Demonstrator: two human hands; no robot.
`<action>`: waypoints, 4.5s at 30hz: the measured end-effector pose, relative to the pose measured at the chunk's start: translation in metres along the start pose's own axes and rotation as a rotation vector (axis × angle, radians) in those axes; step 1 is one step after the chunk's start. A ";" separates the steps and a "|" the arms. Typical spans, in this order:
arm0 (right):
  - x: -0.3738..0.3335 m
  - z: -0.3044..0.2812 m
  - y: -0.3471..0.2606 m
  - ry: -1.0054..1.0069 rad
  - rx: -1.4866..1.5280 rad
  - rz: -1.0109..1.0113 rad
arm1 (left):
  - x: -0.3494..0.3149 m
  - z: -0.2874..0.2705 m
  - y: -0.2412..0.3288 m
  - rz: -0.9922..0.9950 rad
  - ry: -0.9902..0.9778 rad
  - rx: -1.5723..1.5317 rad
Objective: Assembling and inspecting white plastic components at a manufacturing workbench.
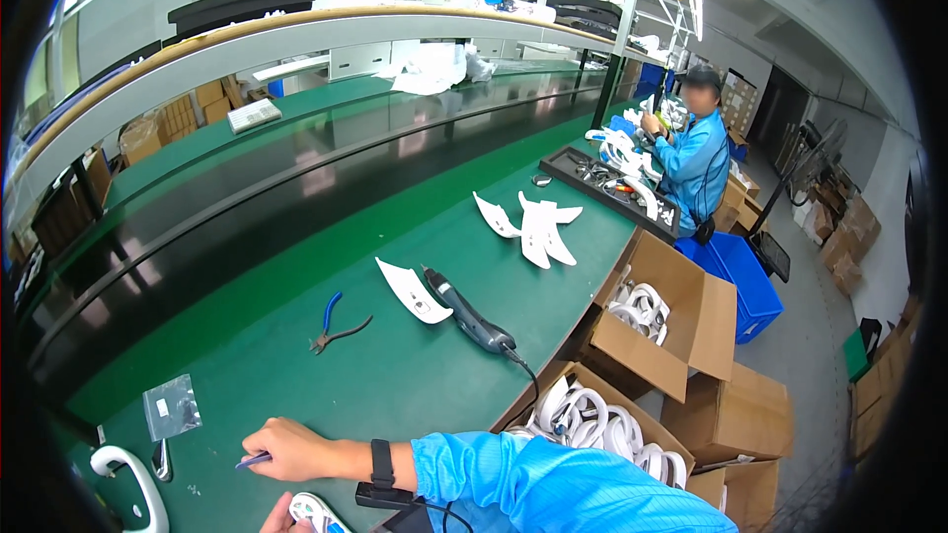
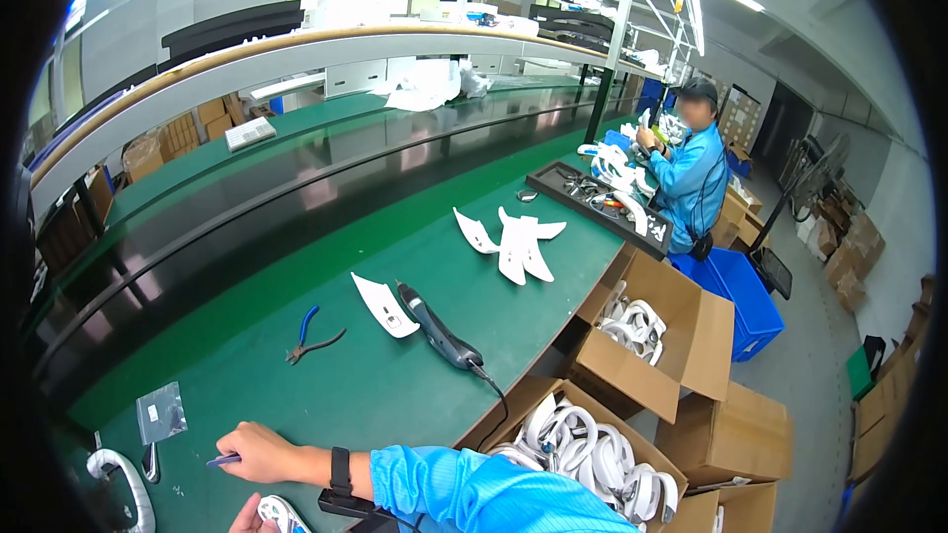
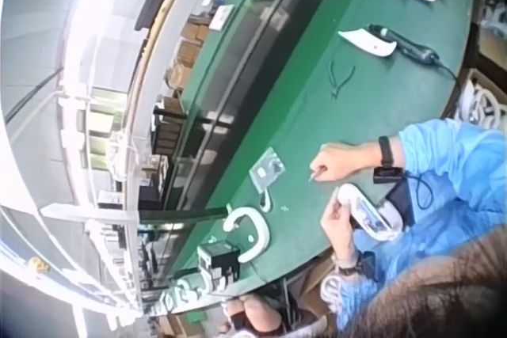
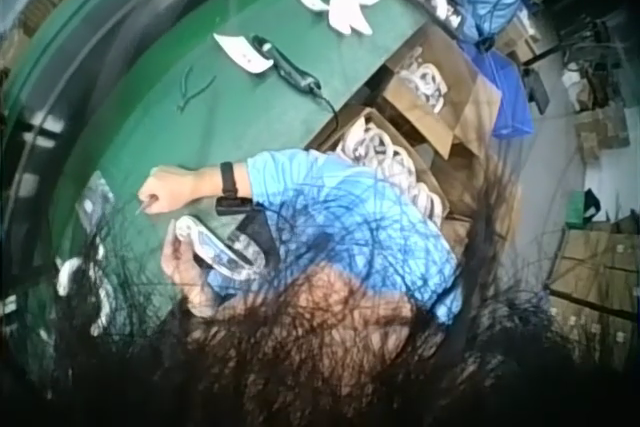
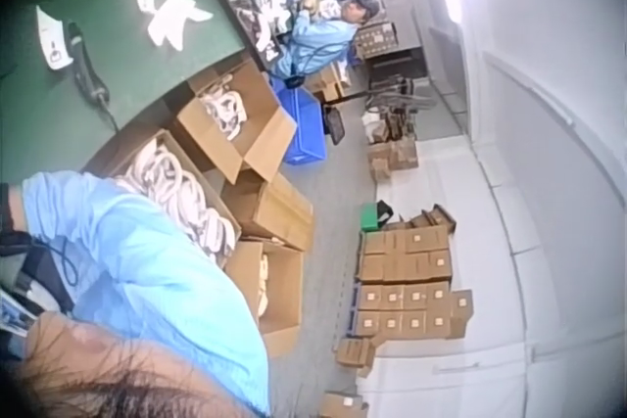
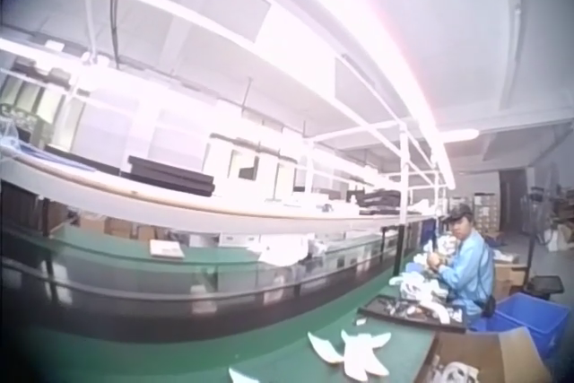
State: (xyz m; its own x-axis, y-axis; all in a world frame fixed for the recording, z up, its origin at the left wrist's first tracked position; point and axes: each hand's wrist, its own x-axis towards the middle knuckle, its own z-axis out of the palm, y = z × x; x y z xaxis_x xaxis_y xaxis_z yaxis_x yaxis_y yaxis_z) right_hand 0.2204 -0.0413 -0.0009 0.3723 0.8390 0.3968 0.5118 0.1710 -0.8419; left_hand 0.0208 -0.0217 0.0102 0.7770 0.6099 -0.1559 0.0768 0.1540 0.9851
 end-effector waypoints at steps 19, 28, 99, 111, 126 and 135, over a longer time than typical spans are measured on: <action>-0.001 0.001 0.001 0.020 -0.020 -0.019 | 0.003 0.000 -0.004 -0.016 0.004 -0.062; 0.000 -0.001 0.001 0.018 -0.027 -0.014 | 0.003 0.001 -0.002 -0.043 0.001 -0.079; 0.005 0.006 0.008 0.113 -0.021 -0.099 | -0.002 0.020 0.022 -0.040 0.048 0.120; 0.008 -0.002 0.007 0.038 -0.075 0.014 | 0.005 0.002 0.005 -0.121 0.010 -0.021; 0.009 -0.005 0.007 0.038 -0.107 0.020 | 0.016 0.001 0.010 -0.164 -0.104 -0.040; 0.006 -0.003 0.007 0.027 -0.082 -0.001 | 0.014 0.005 0.013 -0.148 -0.098 -0.028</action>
State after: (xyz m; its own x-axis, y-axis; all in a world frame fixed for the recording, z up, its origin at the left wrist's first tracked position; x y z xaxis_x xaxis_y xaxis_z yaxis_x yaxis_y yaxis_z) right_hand 0.2282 -0.0365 -0.0038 0.3924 0.8242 0.4084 0.5734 0.1280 -0.8092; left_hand 0.0359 -0.0152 0.0209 0.8156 0.5009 -0.2896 0.1782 0.2586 0.9494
